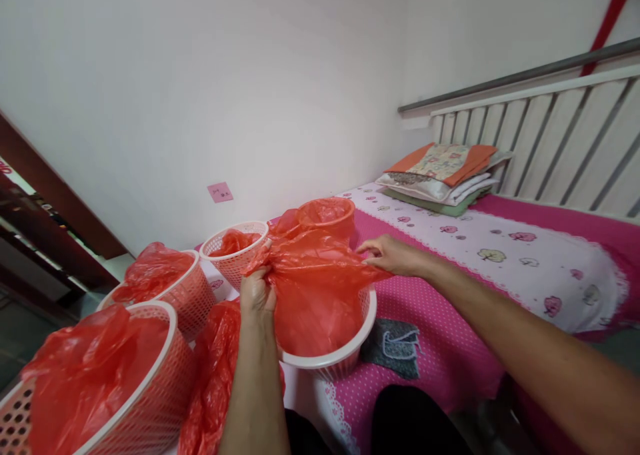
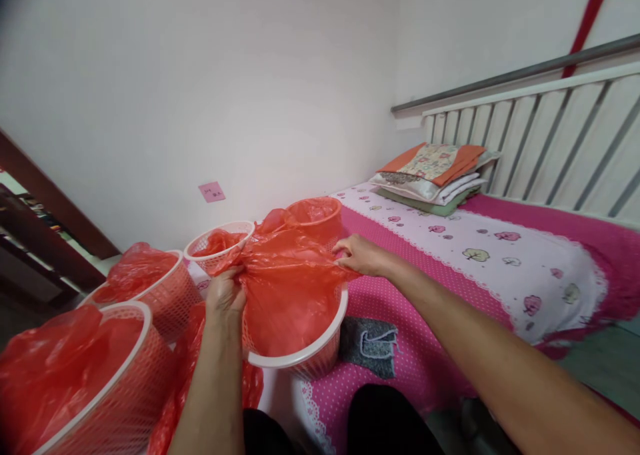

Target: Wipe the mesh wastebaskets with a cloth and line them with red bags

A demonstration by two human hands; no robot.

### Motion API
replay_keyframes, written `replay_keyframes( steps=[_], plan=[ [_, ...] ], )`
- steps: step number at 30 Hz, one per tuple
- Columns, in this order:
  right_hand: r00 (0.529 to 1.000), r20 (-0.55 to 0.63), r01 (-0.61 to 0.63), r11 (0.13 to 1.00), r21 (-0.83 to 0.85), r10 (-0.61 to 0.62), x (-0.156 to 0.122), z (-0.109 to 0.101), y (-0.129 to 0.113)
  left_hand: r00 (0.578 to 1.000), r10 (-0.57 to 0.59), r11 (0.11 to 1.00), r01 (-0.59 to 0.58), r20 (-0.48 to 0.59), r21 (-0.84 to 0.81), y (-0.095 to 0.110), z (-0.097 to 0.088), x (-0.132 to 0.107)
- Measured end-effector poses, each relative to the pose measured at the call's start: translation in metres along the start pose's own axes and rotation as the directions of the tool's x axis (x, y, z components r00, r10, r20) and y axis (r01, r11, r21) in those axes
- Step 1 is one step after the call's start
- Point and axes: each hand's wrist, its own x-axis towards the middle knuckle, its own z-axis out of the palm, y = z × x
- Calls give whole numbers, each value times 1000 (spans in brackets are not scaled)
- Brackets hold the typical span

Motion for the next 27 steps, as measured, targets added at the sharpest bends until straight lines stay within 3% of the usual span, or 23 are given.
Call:
replay_keyframes(
  steps=[2, 5, 12, 16, 18, 22, 25, 27],
  plan=[
    [996, 46, 71, 997, 33, -72, 0, -1, -3, 1000, -1, 1000, 1, -9, 18, 1, 0, -1],
    [988, -65, 142, 990, 15, -141, 1, -8, -5, 1000, -6, 1000, 6, 4, 5, 2, 0, -1],
    [937, -326, 69, 982, -176, -125, 6, -28, 9, 998, 50, 998, -51, -42, -20, 4, 0, 0],
    [887, -431, 70, 970, -232, -167, 1, -28, -9, 998, 56, 998, -56, -28, -13, 1, 2, -1],
    [881, -404, 164, 959, -231, -248, 2, -19, -27, 998, 61, 998, -62, -19, -8, 1, 4, -2],
    [885, -230, 334, 897, -291, -404, 14, 7, -56, 999, 41, 999, -41, -16, -18, 4, 8, -4],
    [901, -99, 358, 851, -383, -423, 28, 22, -63, 1000, 11, 999, -11, -7, -38, 8, 9, -6],
    [889, -107, 368, 834, -412, -445, 37, 25, -63, 1000, 3, 999, -2, 10, -47, 10, 9, -6]
  ],
)
